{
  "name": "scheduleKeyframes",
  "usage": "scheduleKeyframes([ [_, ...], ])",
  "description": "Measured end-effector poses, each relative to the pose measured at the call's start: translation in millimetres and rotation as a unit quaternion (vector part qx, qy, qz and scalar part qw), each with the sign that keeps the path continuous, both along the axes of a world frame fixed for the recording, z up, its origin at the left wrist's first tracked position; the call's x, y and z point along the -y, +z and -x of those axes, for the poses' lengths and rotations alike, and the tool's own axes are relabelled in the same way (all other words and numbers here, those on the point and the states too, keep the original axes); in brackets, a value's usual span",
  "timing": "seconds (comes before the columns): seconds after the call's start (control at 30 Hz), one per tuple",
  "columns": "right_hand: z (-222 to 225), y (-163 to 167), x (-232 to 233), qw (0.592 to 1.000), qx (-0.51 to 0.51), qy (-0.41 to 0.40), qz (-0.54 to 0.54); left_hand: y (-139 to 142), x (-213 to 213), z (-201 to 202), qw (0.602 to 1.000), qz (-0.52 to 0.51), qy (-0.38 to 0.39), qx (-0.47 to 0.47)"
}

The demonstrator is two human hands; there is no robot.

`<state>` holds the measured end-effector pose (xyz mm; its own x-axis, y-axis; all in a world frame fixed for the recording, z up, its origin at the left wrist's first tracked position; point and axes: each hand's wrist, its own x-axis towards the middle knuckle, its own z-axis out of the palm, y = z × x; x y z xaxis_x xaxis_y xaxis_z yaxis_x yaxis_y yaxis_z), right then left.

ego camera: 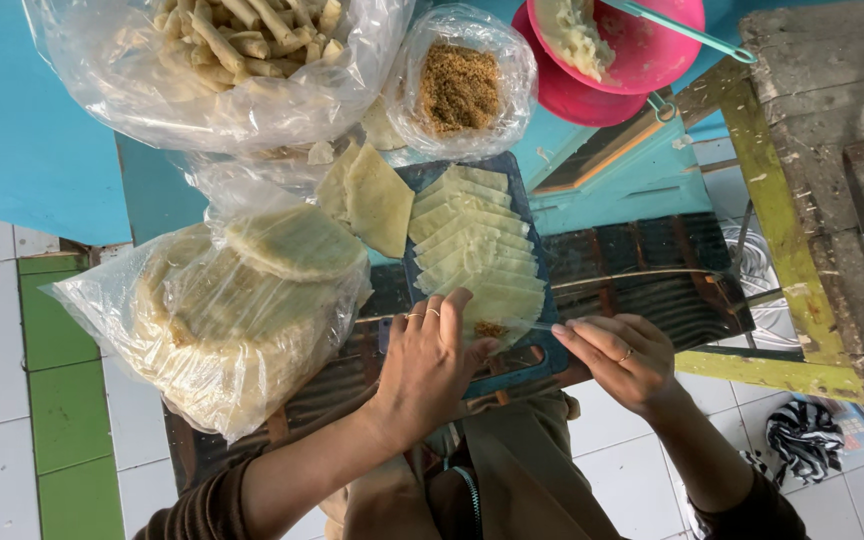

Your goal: The person folds stuffed pastries at a work table. They take a thin dough wrapper from a stack on a cutting board, spoon brown filling onto it, fold the wrapper over into a half-moon and press the edges closed, then place the folded pastry into a plastic bag holding finished ones, repeating the cycle.

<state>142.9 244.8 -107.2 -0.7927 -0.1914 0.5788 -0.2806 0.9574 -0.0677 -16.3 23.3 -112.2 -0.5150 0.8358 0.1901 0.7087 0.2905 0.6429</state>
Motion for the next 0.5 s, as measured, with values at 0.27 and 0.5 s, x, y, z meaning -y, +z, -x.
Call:
scheduleKeyframes([
  [0.27, 74.7, 15.9, -37.7, 0.992, -0.059, -0.084, 0.079, -8.1, -0.1, -1.5, 1.0, -0.006, 0.011, -0.02],
  [0.5, 178.7, 0.8, -69.8, 0.988, -0.037, -0.083, 0.128, -9.1, -2.0, 1.4, 0.999, 0.003, 0.008, -0.031],
])
